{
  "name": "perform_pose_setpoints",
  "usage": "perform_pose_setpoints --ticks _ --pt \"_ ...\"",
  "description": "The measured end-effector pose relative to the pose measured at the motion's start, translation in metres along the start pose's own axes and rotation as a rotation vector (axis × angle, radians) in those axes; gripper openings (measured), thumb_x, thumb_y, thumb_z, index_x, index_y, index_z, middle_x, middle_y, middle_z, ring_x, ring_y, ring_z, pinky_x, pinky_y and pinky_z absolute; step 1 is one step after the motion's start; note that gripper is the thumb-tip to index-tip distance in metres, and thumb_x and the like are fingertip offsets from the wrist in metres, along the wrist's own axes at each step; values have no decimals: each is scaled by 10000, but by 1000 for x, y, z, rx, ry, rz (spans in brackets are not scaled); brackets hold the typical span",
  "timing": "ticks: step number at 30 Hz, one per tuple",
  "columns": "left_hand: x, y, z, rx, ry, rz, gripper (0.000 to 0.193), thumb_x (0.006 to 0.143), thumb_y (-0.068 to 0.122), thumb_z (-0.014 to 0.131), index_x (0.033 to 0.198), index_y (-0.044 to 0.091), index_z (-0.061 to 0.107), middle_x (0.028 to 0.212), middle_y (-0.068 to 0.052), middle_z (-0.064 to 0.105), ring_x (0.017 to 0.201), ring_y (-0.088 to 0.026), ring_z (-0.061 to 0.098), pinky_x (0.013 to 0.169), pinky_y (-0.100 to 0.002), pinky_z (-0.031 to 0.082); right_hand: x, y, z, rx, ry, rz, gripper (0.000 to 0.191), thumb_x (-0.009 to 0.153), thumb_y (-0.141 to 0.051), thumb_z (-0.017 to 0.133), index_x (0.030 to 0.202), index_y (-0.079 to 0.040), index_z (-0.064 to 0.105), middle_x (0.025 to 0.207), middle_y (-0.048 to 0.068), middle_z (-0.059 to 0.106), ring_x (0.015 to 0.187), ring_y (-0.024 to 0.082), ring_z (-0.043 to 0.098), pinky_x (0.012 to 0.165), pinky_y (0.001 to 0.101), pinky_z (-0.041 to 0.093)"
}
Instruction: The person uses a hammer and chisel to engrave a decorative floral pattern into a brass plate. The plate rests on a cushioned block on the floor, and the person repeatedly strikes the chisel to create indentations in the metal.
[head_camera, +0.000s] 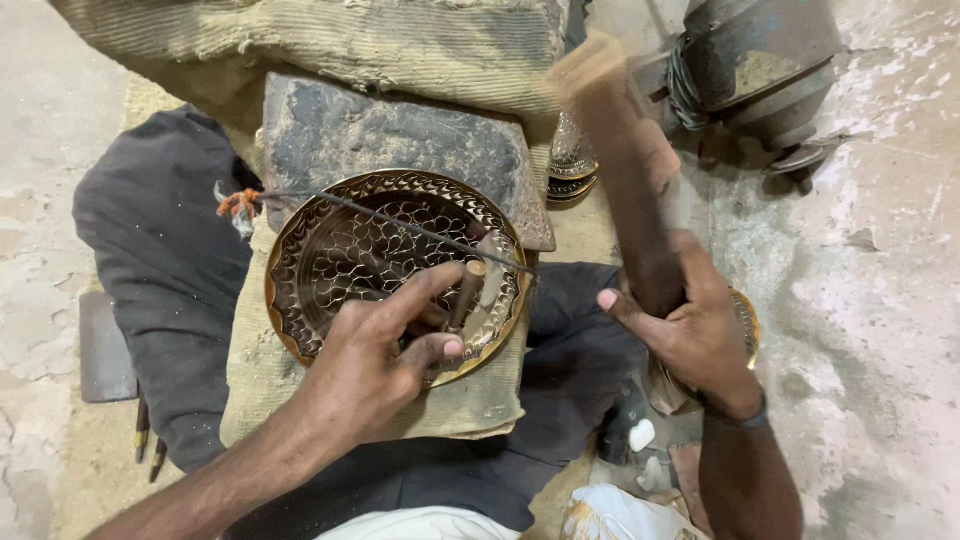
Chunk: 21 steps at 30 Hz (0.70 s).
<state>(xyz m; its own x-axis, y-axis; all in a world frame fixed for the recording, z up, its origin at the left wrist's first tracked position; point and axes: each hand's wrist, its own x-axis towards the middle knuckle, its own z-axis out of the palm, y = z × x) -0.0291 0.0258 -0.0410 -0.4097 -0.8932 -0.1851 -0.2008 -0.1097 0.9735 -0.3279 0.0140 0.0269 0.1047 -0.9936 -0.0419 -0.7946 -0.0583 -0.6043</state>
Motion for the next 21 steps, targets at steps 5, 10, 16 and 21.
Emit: perform_pose_setpoints --ticks 5,10,16,21 --pt "0 -4 2 23 39 96 582 855 123 733 1407 114 549 970 -116 819 838 -200 819 697 -361 660 10 -12 -3 -2 -282 -189 539 773 -36 723 1275 -30 524 923 67 652 740 153 682 638 314 580" --pt "-1 -4 3 16 48 101 562 864 127 722 1400 113 551 949 -105 824 817 -186 824 679 -359 655 13 -17 -5 -65 -238 -107 564 789 -102 747 1303 -18 530 951 126 678 778 213 688 659 366 587" --pt "0 -4 3 3 58 131 557 873 107 709 1406 103 546 952 -107 824 826 -195 827 700 -356 658 10 -4 -7 -176 -200 -153 640 765 -109 778 1345 -25 521 957 143 707 786 222 708 687 385 594" --pt "-1 -4 4 21 49 101 546 871 107 715 1394 105 556 959 -116 823 821 -202 826 679 -369 651 5 2 -9 -175 -182 92 631 809 -73 824 1385 -28 571 939 160 684 730 263 724 637 380 580"
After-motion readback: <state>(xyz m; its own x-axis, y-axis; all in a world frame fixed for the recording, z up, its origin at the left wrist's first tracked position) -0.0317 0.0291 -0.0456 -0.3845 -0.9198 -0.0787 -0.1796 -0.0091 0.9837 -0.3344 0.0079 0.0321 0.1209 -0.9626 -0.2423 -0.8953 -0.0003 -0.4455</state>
